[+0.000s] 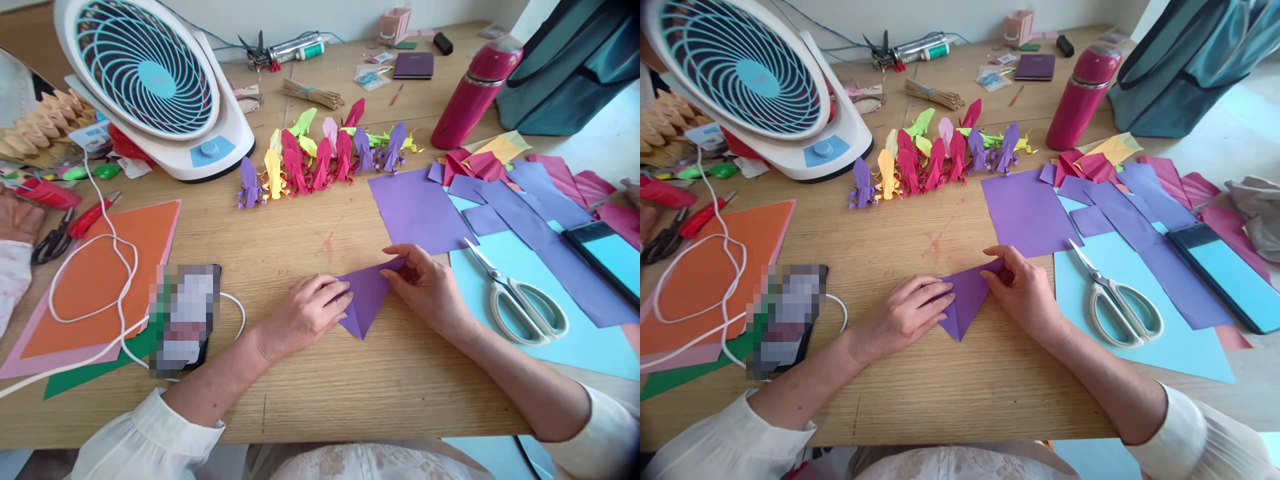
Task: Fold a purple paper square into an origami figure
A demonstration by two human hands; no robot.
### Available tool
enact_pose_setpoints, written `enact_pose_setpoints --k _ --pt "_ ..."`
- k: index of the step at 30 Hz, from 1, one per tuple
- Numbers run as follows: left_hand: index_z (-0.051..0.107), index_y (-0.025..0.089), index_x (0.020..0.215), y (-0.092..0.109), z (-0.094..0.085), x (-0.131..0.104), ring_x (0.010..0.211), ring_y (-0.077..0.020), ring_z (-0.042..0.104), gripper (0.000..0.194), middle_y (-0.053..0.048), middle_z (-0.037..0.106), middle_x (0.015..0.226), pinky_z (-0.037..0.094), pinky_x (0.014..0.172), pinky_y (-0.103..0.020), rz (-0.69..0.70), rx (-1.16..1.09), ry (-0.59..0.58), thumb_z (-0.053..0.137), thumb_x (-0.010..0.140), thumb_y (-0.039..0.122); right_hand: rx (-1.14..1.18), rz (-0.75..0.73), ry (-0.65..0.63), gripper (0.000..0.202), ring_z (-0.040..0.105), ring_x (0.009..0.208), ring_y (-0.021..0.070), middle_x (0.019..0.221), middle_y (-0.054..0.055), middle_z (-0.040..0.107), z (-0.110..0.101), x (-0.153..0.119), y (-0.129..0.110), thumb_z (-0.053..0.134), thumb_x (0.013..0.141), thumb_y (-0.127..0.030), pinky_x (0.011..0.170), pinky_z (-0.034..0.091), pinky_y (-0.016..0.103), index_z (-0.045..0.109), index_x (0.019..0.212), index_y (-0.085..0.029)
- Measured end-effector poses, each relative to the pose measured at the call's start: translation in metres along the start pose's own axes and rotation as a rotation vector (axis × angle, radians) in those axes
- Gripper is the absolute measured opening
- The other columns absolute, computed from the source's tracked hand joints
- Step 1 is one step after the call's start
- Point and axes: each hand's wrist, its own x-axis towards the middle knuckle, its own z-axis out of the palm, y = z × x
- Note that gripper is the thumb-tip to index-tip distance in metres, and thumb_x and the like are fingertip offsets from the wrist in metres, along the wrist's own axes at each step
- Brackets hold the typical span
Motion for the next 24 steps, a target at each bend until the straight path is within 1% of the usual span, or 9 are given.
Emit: enact_pose_setpoints --k 4,7,10,13,16,20,22,24 --pt "0.068 0.016 0.115 -0.0023 0.0005 -0.0021 0.111 -0.0244 0.061 0.02 -0.008 0.071 0.119 0.057 0.092 -0.042 0.028 -0.015 0.014 0.06 0.097 0.019 -0.009 0.007 -0.003 0.029 0.048 0.055 0.0109 0.065 -0.006 0.054 -0.0006 0.0004 -0.0015 0.065 0.087 -0.024 0.054 0.039 0.024 0.063 0.115 -0.021" --pt "0.068 0.018 0.116 -0.0041 0.0014 -0.0037 0.112 -0.0245 0.061 0.022 -0.007 0.071 0.119 0.056 0.092 -0.042 0.06 -0.018 0.025 0.057 0.098 0.014 -0.028 0.014 -0.008 0.029 0.046 0.054 0.0104 0.064 -0.006 0.053 -0.0013 0.0008 -0.0021 0.065 0.086 -0.024 0.053 0.038 0.025 0.062 0.115 -0.022" --pt "0.068 0.017 0.116 -0.006 0.0035 -0.0046 0.111 -0.0231 0.061 0.022 -0.007 0.072 0.115 0.055 0.094 -0.042 0.116 -0.046 0.047 0.055 0.099 0.013 -0.039 0.015 -0.012 0.029 0.046 0.053 0.0102 0.064 -0.006 0.053 -0.0018 0.0011 -0.0021 0.066 0.086 -0.023 0.053 0.037 0.025 0.062 0.115 -0.022" --pt "0.068 0.015 0.111 -0.0062 0.0058 -0.0043 0.108 -0.0213 0.063 0.019 -0.007 0.073 0.112 0.055 0.095 -0.039 0.172 -0.075 0.064 0.055 0.098 0.011 -0.045 0.013 -0.02 0.03 0.046 0.054 0.0107 0.065 -0.006 0.054 -0.0017 0.0011 -0.0017 0.066 0.086 -0.023 0.054 0.038 0.025 0.062 0.116 -0.022" --pt "0.067 0.011 0.111 -0.0042 0.0063 -0.0029 0.106 -0.0208 0.064 0.018 -0.009 0.072 0.11 0.056 0.094 -0.036 0.121 -0.079 0.07 0.056 0.097 0.012 -0.038 0.012 -0.026 0.032 0.048 0.056 0.0115 0.066 -0.006 0.054 -0.0014 0.0006 -0.0013 0.065 0.087 -0.024 0.055 0.039 0.026 0.061 0.118 -0.023" --pt "0.064 0.006 0.117 -0.0021 0.0047 -0.0007 0.109 -0.0248 0.063 0.029 -0.015 0.068 0.115 0.057 0.098 -0.041 -0.01 -0.008 0.063 0.06 0.097 0.025 -0.028 0.02 -0.032 0.031 0.048 0.056 0.012 0.065 -0.006 0.053 -0.0016 0.0001 -0.0018 0.065 0.087 -0.026 0.055 0.039 0.026 0.061 0.118 -0.023" --pt "0.063 0.005 0.119 -0.0028 0.0043 0.0002 0.108 -0.0253 0.062 0.029 -0.016 0.067 0.117 0.058 0.097 -0.042 -0.044 0.047 0.06 0.058 0.097 0.024 -0.034 0.021 -0.033 0.031 0.048 0.056 0.012 0.065 -0.006 0.053 -0.0018 0.0 -0.0022 0.065 0.087 -0.026 0.055 0.039 0.026 0.061 0.118 -0.023" --pt "0.063 0.006 0.12 -0.0049 0.0045 0.0007 0.105 -0.024 0.063 0.026 -0.015 0.068 0.115 0.059 0.095 -0.04 -0.042 0.095 0.043 0.055 0.098 0.016 -0.041 0.022 -0.035 0.031 0.048 0.056 0.0121 0.064 -0.006 0.053 -0.0016 -0.0002 -0.0021 0.065 0.087 -0.027 0.055 0.039 0.026 0.061 0.118 -0.023"
